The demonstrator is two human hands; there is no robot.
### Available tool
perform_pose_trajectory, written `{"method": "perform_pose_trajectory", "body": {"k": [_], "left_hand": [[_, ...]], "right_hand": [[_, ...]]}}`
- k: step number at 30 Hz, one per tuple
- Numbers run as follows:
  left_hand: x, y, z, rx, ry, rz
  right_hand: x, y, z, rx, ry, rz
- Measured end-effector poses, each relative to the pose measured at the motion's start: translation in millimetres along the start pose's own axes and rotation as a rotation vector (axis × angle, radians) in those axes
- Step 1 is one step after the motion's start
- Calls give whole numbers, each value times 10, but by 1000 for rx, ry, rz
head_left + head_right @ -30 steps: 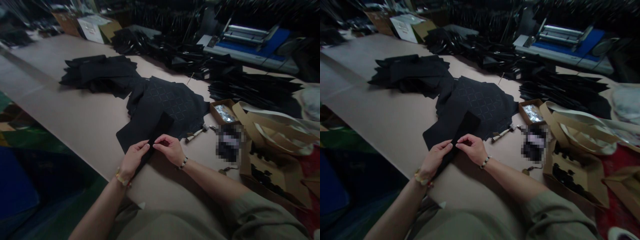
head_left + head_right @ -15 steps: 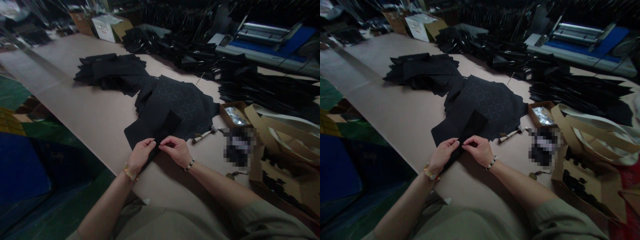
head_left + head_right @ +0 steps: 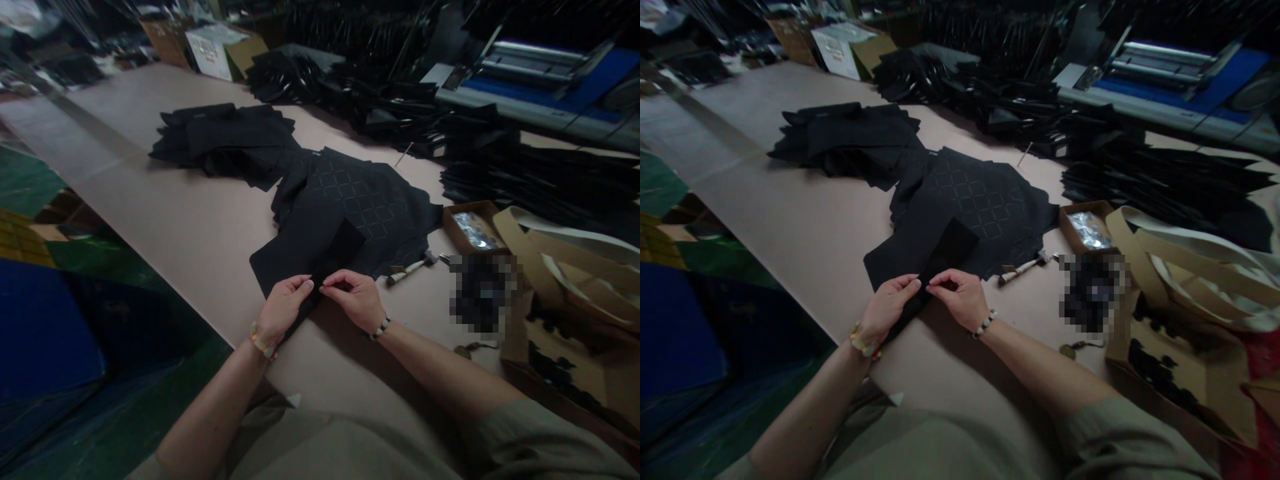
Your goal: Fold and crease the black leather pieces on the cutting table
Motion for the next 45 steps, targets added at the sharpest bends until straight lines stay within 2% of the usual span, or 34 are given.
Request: {"method": "perform_pose_trajectory", "body": {"k": [8, 17, 24, 28, 30, 31, 33, 35, 37, 39, 41, 45], "left_hand": [[-19, 22, -1, 34, 34, 40], [-67, -6, -28, 109, 84, 53], [-118, -28, -35, 80, 41, 71], [-155, 0, -66, 207, 51, 131], [-173, 26, -86, 286, 58, 178], [-182, 44, -97, 335, 60, 203], [-205, 108, -116, 470, 57, 282], [-236, 209, -105, 638, 12, 418], [-277, 313, -69, 799, -60, 583], [-325, 395, -30, 937, -118, 745], [-367, 436, -1, 1051, -153, 866], [-420, 431, 31, 1185, -244, 1010]], "right_hand": [[2, 12, -13, 42, 51, 44], [14, 41, 39, 107, -8, 87], [94, 61, 32, 205, -165, 203], [125, 70, 14, 155, -265, 202], [135, 48, -26, 52, -239, 122], [133, 9, -66, -24, -178, 30], [79, -129, -157, -222, 15, -243], [-45, -273, -200, -447, 202, -532], [-170, -357, -173, -648, 292, -752], [-252, -381, -115, -769, 267, -913], [-279, -367, -60, -805, 161, -1017], [-232, -308, -3, -784, -33, -1051]]}}
Point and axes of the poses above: each hand's wrist, its own x-axis towards the middle knuckle, its own z-axis out of the palm, y = z × x, the point moved 5 cm from there along x, towards the middle knuckle, and after that the axes turned 10 degrees about z, right-handed, at the moved point
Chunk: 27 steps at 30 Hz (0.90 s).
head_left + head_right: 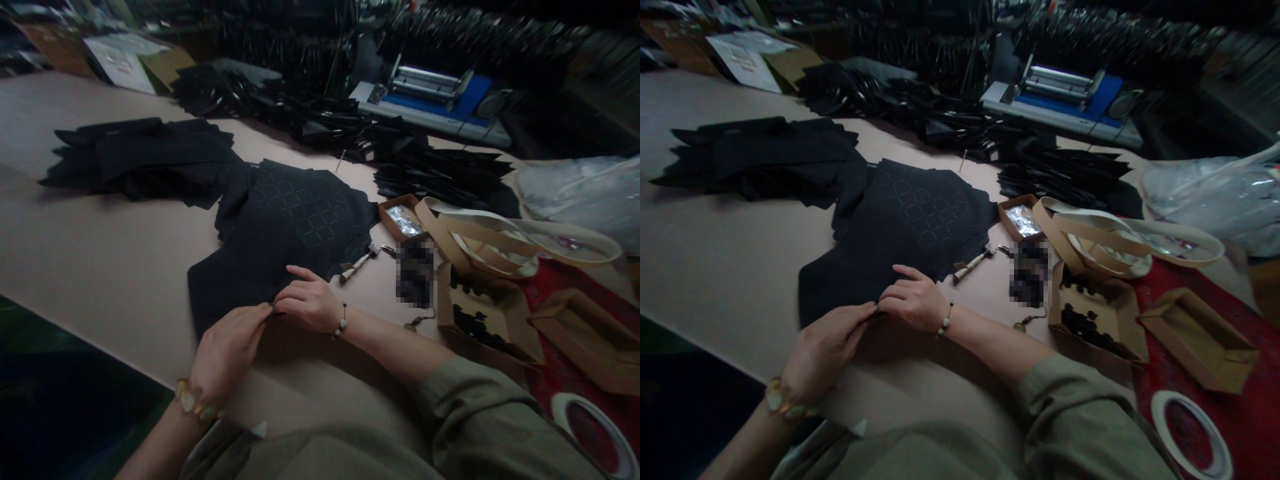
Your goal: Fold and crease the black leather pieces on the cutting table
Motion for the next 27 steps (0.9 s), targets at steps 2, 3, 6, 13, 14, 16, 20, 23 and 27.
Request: {"method": "perform_pose_trajectory", "body": {"k": [2, 3, 6, 13, 14, 16, 20, 23, 27], "left_hand": [[-16, 9, -2, 14, -11, 65], [-24, 7, -5, 15, -14, 88], [-38, -21, -23, 32, -19, 125], [21, -16, -54, 267, -116, 258], [39, -2, -65, 283, -123, 284], [72, 17, -90, 294, -136, 325], [93, 55, -117, 250, -178, 437], [74, 83, -127, 202, -184, 519], [62, 59, -111, 210, -201, 511]], "right_hand": [[2, 4, 31, 22, -39, -12], [2, -1, 44, 28, -59, -15], [2, -19, 65, 35, -103, -1], [6, 4, 65, 69, -89, 74], [5, 10, 72, 69, -99, 81], [2, 19, 88, 65, -126, 92], [-7, -2, 121, 63, -180, 49], [-20, -45, 142, 50, -199, -12], [-27, -101, 157, -17, -217, -66]]}}
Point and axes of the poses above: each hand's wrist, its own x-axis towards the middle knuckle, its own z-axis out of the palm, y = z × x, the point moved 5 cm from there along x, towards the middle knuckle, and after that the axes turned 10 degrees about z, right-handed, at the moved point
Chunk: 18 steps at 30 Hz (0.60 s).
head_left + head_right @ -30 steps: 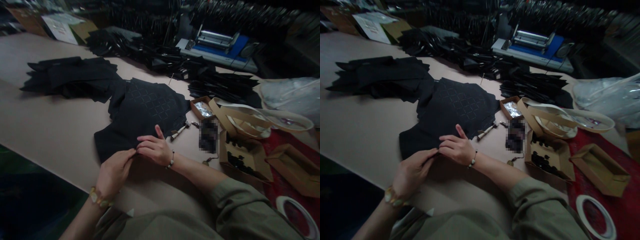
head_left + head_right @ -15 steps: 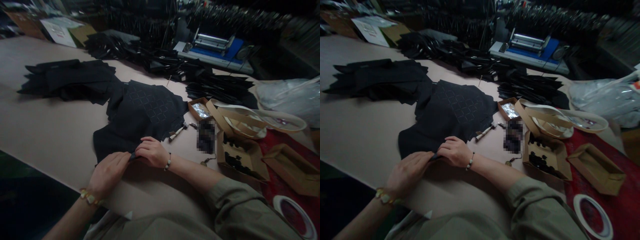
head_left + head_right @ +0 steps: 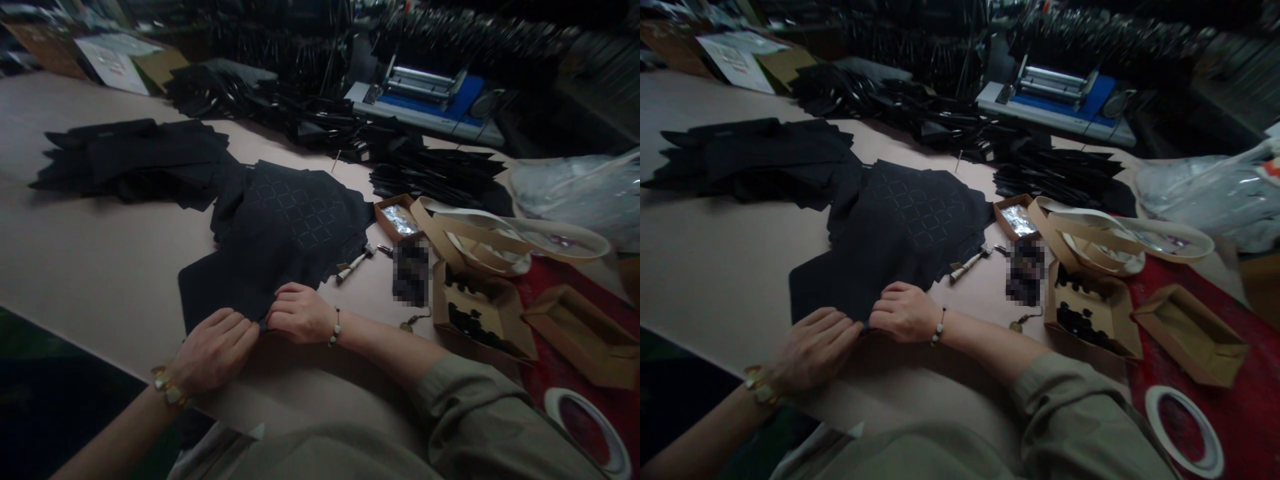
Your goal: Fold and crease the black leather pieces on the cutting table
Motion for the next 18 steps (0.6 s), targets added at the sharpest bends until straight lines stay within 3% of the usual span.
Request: {"method": "perform_pose_trajectory", "body": {"k": [6, 11, 18], "left_hand": [[-41, -29, 77, 17, -104, 3], [-54, 9, 42, -54, -53, 37], [-59, 38, 3, -95, -10, -14]], "right_hand": [[20, -15, -9, -25, 11, 21], [16, 13, 41, -9, -64, 77], [-3, -25, 72, -11, -131, 8]]}}
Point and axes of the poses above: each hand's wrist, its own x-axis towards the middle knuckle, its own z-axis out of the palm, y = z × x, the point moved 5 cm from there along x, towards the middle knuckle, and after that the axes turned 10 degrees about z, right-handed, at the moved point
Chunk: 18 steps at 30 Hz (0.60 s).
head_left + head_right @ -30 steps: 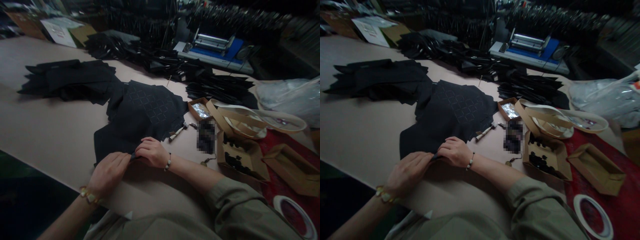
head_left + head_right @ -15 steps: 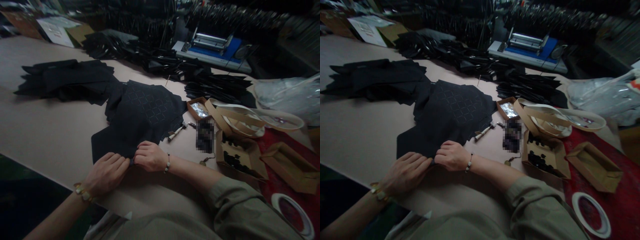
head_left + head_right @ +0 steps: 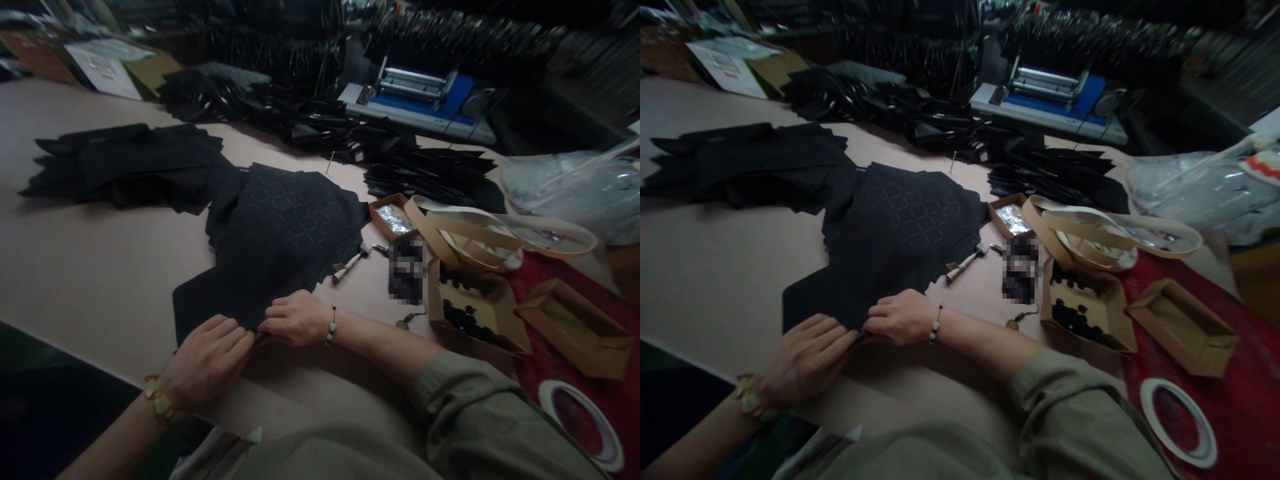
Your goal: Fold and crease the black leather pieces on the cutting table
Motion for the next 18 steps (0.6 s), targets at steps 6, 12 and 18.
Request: {"method": "perform_pose_trajectory", "body": {"k": [6, 12, 18], "left_hand": [[-23, 58, -31, 38, 58, -8], [-13, 67, -55, 48, 80, -45], [-37, 69, -110, 67, 158, -206]], "right_hand": [[-3, -93, -27, -49, -23, -34], [-6, -89, -107, -50, 37, -65], [3, -29, -78, -45, 100, -16]]}}
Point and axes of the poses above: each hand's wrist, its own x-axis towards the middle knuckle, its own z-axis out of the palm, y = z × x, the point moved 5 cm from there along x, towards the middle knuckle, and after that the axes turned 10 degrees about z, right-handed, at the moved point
